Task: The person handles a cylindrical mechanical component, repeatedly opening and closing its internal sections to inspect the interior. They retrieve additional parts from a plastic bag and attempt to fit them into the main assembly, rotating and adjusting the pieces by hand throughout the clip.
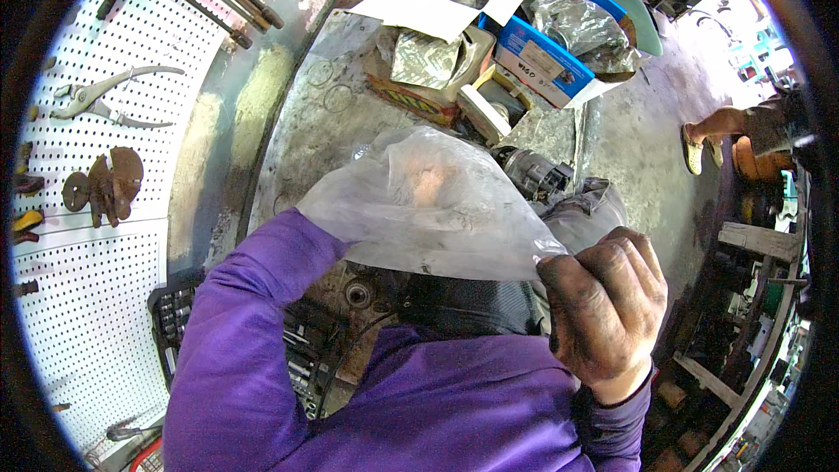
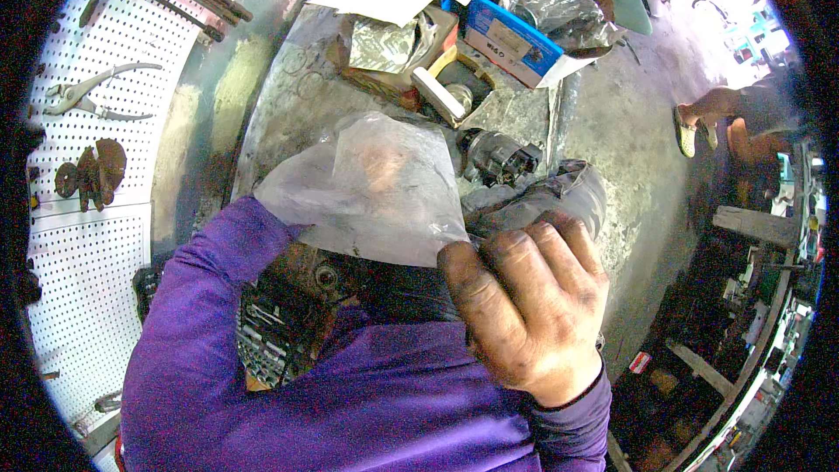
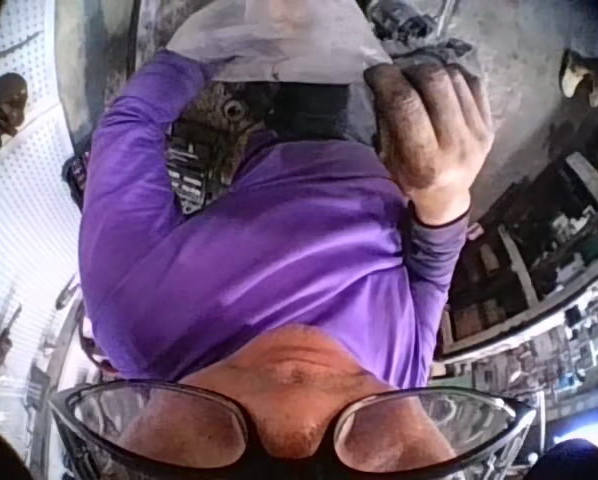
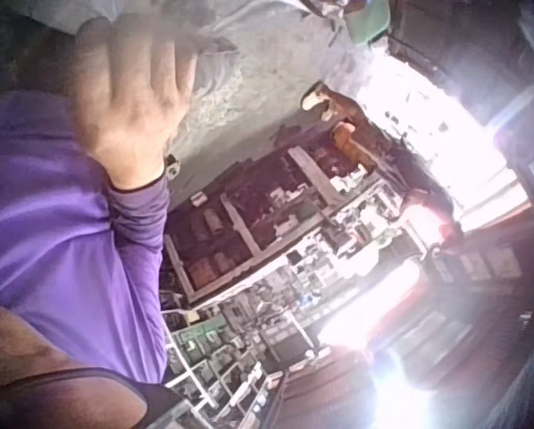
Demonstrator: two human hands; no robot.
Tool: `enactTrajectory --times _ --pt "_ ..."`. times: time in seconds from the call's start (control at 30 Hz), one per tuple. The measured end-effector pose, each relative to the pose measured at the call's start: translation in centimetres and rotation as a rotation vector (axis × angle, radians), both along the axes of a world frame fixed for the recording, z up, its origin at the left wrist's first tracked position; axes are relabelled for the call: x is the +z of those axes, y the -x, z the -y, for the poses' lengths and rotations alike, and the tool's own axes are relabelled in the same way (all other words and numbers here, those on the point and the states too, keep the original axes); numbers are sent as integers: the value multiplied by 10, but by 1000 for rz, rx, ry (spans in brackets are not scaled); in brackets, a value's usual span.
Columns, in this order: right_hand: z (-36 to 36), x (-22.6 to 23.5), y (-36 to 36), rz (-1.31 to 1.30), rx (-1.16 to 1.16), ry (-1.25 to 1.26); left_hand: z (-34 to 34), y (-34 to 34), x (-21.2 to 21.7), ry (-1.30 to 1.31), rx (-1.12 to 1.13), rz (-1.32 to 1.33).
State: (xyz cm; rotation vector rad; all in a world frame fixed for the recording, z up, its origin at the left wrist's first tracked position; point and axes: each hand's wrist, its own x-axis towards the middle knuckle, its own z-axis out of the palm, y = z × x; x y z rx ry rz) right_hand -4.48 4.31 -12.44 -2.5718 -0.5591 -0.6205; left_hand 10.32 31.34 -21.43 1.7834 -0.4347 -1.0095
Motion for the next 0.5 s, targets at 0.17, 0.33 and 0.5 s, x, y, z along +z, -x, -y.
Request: enactTrajectory --times 0.17,0.33,0.5 --pt "2 -4 6 -79 9 -42 20 -8 -2 129 -150 18" --pt "4 -11 0 -55 -20 -98 22 -14 -19 229 -105 -160" --pt "8 -16 7 -98 -99 -63 33 -12 -27 256 -2 -339"
